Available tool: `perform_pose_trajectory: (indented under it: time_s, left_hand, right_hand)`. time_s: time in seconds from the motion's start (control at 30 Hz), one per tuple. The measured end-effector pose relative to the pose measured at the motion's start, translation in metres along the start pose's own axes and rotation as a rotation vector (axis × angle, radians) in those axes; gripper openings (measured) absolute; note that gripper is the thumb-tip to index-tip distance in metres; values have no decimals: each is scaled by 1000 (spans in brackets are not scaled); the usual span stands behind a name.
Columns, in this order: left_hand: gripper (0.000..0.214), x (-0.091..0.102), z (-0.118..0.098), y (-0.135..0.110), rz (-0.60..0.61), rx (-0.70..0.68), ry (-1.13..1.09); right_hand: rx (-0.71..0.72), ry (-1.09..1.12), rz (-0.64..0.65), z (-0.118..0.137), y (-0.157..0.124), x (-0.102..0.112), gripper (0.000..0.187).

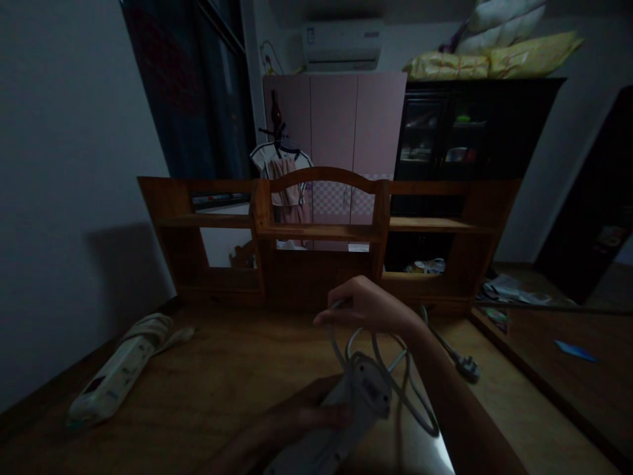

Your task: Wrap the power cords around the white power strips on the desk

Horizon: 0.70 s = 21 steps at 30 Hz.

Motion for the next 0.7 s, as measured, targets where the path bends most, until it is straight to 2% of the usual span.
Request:
perform_pose_trajectory:
  time_s: [0.07, 0.17, 0.27, 0.37, 0.5, 0.63, 0.7]
  left_hand:
    - [44, -2, -4, -7, 73, -32, 140]
    - [42, 12, 0, -1, 73, -46, 110]
    - [39, 28, 8, 12, 48, -10, -34]
    - [40, 36, 8, 18, 72, 34, -153]
    - [38, 38, 7, 19, 78, 74, -157]
    - [35, 36, 19, 25, 88, 136, -132]
    - [38, 33, 24, 28, 125, 157, -143]
  right_hand:
    - [-88, 69, 55, -29, -2, -7, 51]
    - [-165, 182, 168, -64, -1, -31, 54]
    - [-195, 240, 131, -91, 4, -53, 56]
    - [-246, 292, 78, -112, 5, -70, 59]
    - [-247, 320, 60, -123, 4, -78, 59]
    - [-191, 295, 11, -115, 7, -72, 54]
    - [-168, 312, 42, -110, 10, -78, 51]
Point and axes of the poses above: each hand's wrist, its own y-axis towards the middle knuckle, its own x-axis out of the back of the hand, z = x × y, the point moved 7 cm from there along y, towards the middle knuckle, and after that the axes turned 12 degrees about x, right-handed, at the moved point
